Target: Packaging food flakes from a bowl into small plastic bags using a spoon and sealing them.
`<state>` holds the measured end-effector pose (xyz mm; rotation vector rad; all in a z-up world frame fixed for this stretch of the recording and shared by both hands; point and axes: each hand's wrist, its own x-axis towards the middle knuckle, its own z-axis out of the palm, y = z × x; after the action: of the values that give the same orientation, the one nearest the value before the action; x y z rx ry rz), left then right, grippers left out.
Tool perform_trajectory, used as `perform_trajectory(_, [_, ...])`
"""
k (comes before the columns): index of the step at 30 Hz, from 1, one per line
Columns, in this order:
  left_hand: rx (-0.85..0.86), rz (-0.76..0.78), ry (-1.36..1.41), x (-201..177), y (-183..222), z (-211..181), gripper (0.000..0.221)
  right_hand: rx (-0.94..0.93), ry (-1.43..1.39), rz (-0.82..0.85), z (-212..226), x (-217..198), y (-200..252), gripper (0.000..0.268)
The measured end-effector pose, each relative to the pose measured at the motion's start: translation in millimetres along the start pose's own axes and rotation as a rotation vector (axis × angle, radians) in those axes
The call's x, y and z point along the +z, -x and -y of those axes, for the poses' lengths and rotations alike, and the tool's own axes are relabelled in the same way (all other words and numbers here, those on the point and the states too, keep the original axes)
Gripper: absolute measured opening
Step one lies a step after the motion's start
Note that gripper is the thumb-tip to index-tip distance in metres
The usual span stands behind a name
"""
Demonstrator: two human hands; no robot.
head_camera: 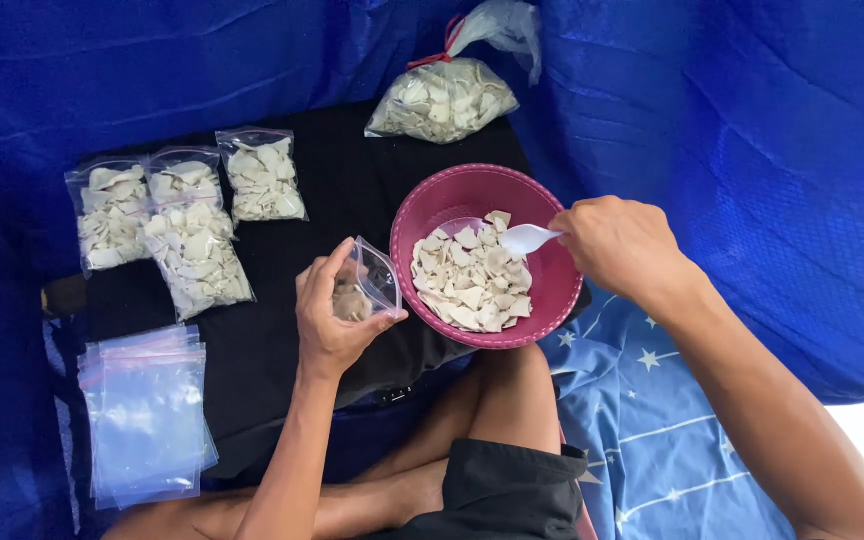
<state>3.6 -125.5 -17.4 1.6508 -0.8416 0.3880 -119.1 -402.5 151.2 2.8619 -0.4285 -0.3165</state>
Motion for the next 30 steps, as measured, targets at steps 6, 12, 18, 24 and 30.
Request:
perform_trajectory(6, [0.003,0.01,-0.017,0,1,3,0.1,0.04,0.024,-0.058,-4,6,1,0.016])
perform_trajectory(12, [0.005,0.014,-0.022,1,3,5,0.101,-0.004,-0.104,-0.026,16,13,-14,0.019])
perform_trajectory(18, [-0.003,0.022,-0.031,2,2,7,0.1,-0.08,-0.038,-0.047,33,55,-44,0.016])
perform_trajectory(24, [-0.007,0.02,-0.014,3,3,9,0.101,-0.105,-0.512,0.184,42,42,-42,0.026])
perform_trajectory(30, [-0.015,0.028,0.006,3,0,7,0.101,-0.03,-0.557,0.155,26,34,-40,0.027])
